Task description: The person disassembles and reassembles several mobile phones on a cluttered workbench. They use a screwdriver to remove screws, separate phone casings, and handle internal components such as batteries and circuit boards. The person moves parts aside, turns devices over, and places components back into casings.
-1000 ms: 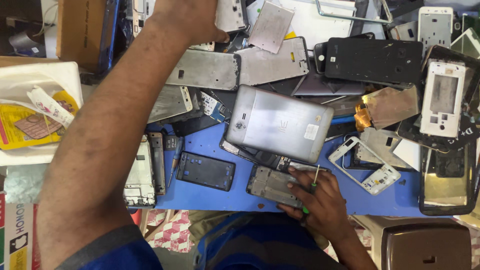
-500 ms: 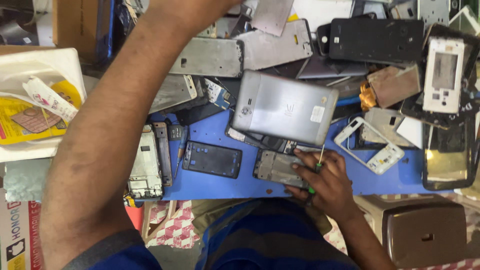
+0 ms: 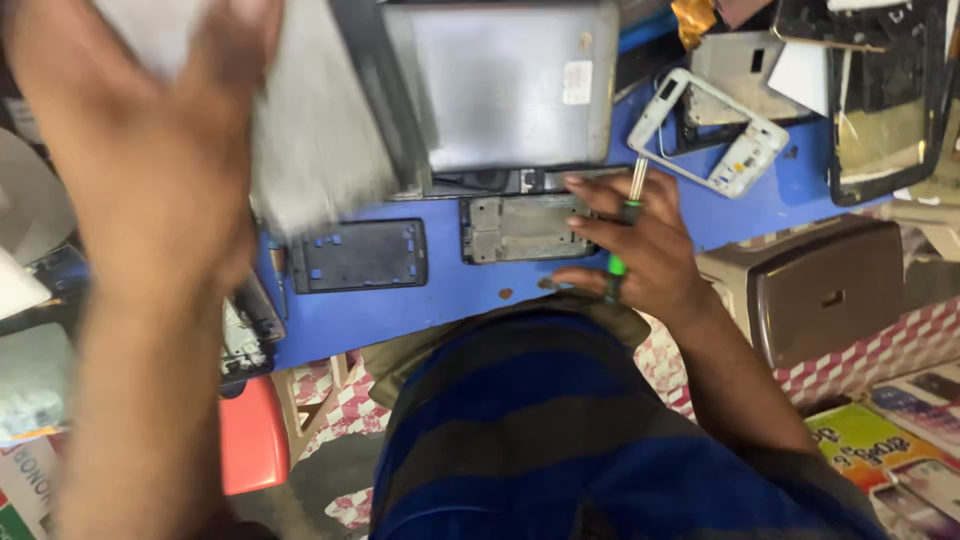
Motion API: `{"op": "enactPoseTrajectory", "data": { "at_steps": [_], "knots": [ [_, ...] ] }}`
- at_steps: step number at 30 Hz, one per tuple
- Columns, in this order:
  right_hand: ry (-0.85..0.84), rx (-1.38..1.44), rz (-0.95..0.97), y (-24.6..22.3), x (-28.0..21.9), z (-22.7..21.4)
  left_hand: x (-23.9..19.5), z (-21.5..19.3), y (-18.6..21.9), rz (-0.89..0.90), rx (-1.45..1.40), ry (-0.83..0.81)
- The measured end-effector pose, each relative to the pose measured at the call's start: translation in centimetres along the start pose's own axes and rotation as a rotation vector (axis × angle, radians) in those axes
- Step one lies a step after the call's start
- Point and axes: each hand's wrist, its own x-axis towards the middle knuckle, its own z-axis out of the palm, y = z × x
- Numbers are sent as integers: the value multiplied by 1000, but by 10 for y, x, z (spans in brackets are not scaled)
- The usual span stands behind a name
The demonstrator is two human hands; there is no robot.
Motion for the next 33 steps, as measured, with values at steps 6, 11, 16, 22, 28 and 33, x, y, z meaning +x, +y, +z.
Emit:
{"op": "enactPoseTrajectory", "data": {
  "at_steps": [6, 11, 16, 22, 28, 33],
  "knots": [
    [682, 316, 48, 9, -45, -4, -104, 22, -35, -384, -576, 222],
    [711, 431, 254, -14, -64, -17, -169, 52, -69, -582, -609, 210],
    [148, 634, 411, -60, -59, -6, -192, 101, -90, -617, -712, -77],
    [92, 631, 668, -71, -51, -15, -180, 114, -93, -604, -821, -321],
    [311, 381, 670, -66, -63, -14, -182, 107, -98, -429, -622, -325],
    [538, 114, 562, -38, -67, -33, -174, 87, -87, -465, -903, -158]
  ]
}}
